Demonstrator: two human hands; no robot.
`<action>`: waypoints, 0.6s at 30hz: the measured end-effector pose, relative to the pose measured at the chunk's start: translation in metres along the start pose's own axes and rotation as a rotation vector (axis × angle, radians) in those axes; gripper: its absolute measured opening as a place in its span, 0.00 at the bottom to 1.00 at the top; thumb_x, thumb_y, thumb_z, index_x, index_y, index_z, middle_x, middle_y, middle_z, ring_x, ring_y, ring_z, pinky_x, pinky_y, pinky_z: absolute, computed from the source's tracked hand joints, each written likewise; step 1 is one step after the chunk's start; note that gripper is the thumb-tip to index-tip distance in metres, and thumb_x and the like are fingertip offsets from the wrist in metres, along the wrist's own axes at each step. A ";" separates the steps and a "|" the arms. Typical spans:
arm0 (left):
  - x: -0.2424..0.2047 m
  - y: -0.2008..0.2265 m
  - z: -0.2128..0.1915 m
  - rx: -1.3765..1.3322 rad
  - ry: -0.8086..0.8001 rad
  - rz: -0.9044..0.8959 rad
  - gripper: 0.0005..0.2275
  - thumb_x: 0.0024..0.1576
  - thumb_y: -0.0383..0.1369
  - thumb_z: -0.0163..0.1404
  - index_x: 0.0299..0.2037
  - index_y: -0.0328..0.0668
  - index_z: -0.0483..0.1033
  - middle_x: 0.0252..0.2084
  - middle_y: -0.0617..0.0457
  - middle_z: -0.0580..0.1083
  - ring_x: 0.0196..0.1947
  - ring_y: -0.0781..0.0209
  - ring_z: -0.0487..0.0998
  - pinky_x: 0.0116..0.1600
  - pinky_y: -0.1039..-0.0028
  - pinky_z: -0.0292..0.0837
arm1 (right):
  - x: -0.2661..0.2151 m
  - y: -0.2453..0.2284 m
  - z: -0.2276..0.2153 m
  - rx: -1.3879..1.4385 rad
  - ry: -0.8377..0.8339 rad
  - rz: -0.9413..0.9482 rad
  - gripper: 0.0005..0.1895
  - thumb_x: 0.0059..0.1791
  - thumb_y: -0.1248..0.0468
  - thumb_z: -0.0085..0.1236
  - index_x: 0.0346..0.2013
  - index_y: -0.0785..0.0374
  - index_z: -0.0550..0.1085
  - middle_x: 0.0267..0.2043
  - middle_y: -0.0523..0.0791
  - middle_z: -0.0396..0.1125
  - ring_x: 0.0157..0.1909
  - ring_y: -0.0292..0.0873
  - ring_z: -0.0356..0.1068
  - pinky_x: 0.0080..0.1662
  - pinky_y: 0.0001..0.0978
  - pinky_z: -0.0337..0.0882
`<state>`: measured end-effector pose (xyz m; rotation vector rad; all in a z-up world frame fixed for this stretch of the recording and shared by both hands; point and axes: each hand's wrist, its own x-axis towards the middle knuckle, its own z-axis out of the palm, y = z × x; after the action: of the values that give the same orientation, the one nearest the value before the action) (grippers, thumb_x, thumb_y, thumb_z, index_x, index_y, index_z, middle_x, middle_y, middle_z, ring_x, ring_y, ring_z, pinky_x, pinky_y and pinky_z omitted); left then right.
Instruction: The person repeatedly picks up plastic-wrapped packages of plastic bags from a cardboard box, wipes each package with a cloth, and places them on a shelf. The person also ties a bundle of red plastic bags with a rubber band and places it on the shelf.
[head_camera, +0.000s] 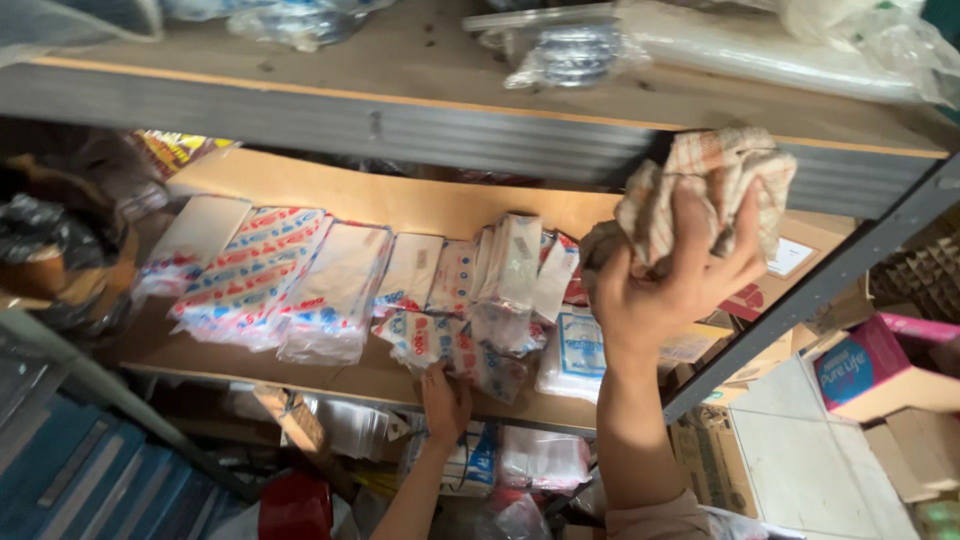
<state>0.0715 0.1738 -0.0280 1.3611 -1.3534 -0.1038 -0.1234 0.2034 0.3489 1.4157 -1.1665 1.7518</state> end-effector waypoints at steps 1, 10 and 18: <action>-0.001 -0.001 -0.005 -0.014 0.024 0.009 0.17 0.53 0.25 0.52 0.52 0.29 0.67 0.45 0.36 0.71 0.48 0.35 0.69 0.53 0.52 0.64 | 0.002 -0.007 0.001 -0.029 -0.022 0.002 0.29 0.45 0.68 0.61 0.62 0.55 0.74 0.76 0.57 0.54 0.70 0.62 0.56 0.65 0.58 0.59; 0.001 -0.010 -0.036 -0.076 0.119 0.036 0.14 0.60 0.27 0.51 0.53 0.27 0.67 0.45 0.35 0.70 0.44 0.37 0.70 0.50 0.54 0.67 | -0.013 -0.090 0.043 -0.006 -0.169 -0.173 0.32 0.39 0.64 0.60 0.60 0.47 0.76 0.70 0.51 0.60 0.62 0.57 0.61 0.58 0.48 0.66; 0.020 -0.028 -0.072 -0.080 0.126 -0.098 0.17 0.58 0.29 0.52 0.55 0.27 0.66 0.47 0.33 0.69 0.47 0.33 0.69 0.53 0.51 0.64 | -0.026 -0.174 0.085 0.019 -0.283 -0.304 0.31 0.44 0.62 0.63 0.64 0.47 0.74 0.70 0.51 0.59 0.62 0.55 0.62 0.52 0.46 0.67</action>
<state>0.1469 0.1947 -0.0109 1.3440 -1.1655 -0.1348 0.0706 0.2057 0.3732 1.7914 -1.0098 1.3882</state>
